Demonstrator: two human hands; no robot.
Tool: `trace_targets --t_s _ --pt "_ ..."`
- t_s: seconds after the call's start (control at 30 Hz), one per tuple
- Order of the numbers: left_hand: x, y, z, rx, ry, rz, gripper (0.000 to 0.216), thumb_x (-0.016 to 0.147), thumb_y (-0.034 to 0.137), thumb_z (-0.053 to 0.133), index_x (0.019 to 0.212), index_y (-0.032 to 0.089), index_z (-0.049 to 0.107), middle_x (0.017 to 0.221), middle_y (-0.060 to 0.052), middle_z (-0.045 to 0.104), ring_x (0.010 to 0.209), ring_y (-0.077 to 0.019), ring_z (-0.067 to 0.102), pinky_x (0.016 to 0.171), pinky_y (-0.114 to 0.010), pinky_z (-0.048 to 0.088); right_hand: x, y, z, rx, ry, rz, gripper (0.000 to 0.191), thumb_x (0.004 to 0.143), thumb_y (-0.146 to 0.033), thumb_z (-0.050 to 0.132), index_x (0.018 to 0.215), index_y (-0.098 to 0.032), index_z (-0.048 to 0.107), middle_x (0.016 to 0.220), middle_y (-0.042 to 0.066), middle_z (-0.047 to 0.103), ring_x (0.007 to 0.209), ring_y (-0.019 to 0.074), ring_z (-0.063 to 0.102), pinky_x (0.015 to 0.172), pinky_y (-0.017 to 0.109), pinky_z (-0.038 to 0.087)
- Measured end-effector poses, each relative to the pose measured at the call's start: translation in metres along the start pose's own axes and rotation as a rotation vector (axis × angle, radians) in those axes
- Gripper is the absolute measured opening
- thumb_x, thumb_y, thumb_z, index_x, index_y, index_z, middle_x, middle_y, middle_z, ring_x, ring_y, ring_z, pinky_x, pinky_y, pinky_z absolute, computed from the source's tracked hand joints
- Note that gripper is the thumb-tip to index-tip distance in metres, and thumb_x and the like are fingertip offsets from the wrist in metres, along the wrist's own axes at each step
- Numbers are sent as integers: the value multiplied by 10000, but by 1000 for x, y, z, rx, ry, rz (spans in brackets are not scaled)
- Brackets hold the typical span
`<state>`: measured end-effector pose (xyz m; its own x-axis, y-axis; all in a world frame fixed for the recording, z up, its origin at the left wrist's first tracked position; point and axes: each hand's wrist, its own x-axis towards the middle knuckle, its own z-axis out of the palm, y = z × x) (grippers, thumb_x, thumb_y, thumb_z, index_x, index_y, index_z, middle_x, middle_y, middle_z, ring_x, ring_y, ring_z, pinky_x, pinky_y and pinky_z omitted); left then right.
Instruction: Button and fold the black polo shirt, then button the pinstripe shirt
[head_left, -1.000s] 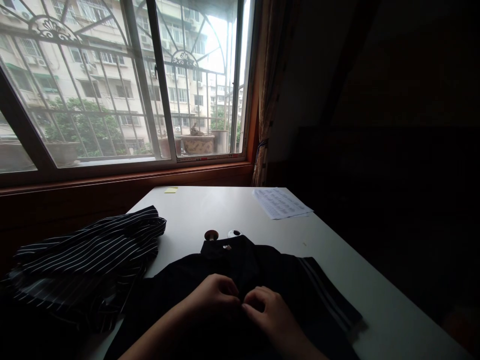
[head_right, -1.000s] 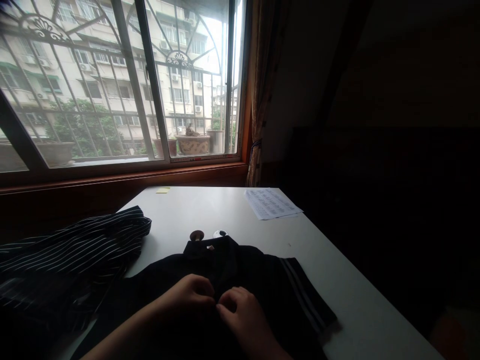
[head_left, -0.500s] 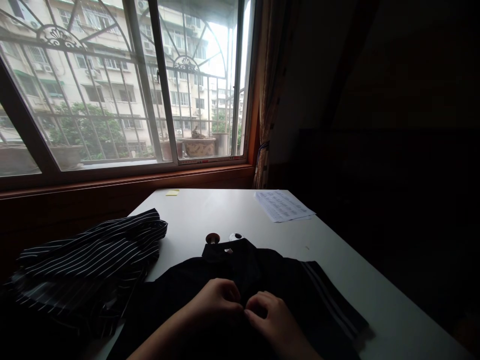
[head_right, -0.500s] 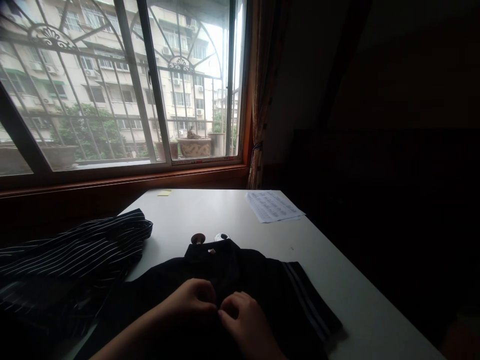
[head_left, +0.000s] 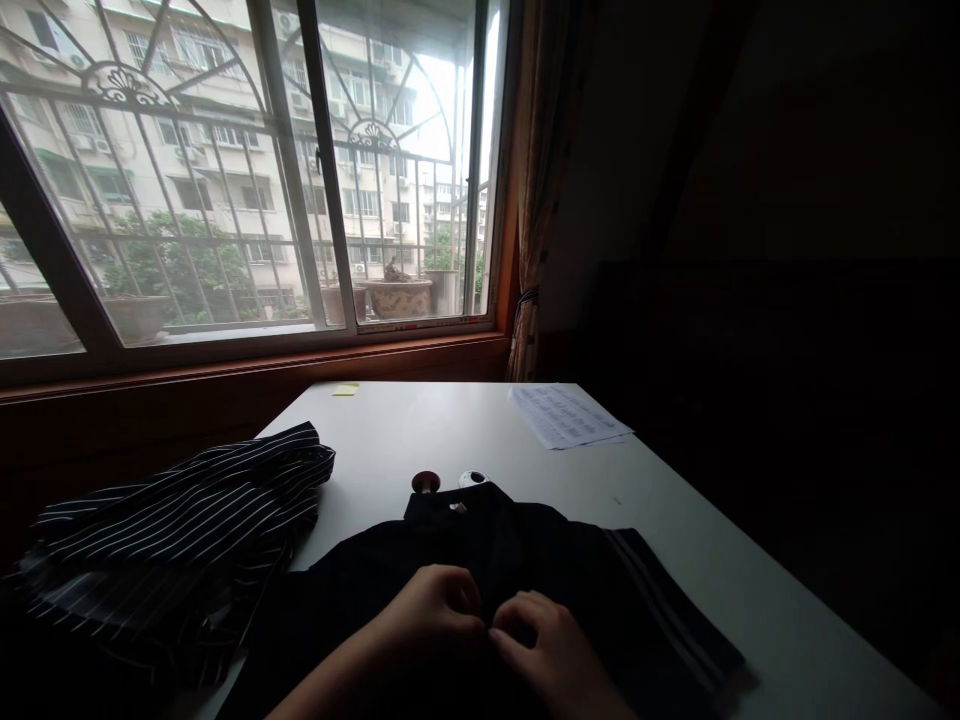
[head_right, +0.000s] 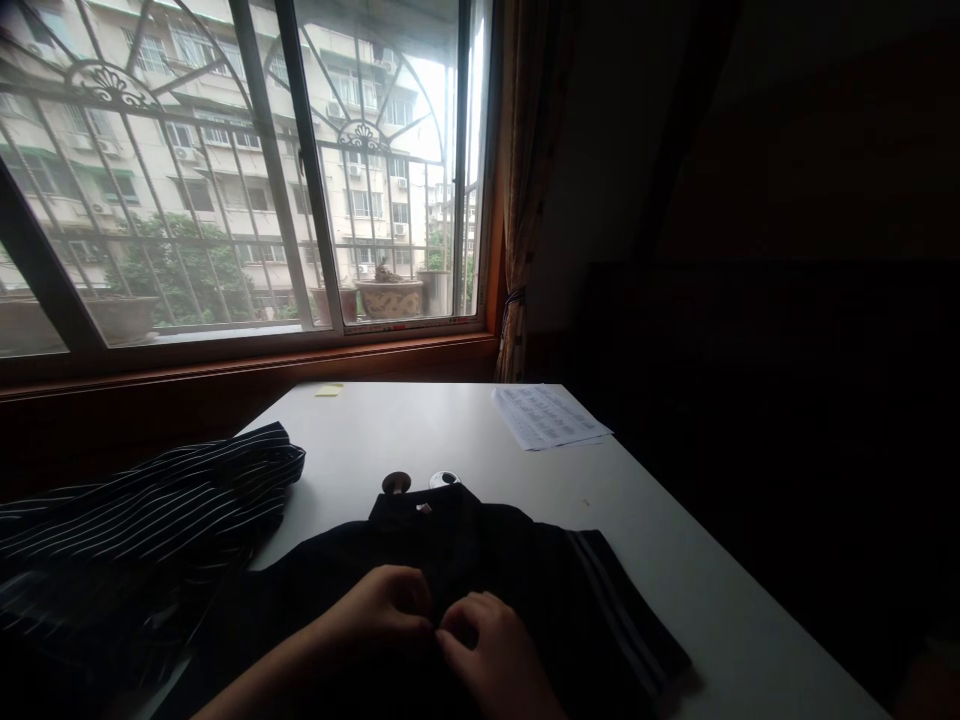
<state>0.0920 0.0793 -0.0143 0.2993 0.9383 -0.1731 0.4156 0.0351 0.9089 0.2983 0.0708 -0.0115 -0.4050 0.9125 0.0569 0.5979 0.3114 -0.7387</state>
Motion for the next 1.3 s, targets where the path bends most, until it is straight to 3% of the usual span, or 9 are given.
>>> trace_targets --t_s 1.3 --pt "-11 13 1 -125 -56 17 185 693 269 703 782 140 604 696 3 632 648 -181 651 555 -249 483 -9 -15 -12 122 -2 -9 142 836 -310 655 819 -195 736 858 26 712 847 183 645 770 268 464"
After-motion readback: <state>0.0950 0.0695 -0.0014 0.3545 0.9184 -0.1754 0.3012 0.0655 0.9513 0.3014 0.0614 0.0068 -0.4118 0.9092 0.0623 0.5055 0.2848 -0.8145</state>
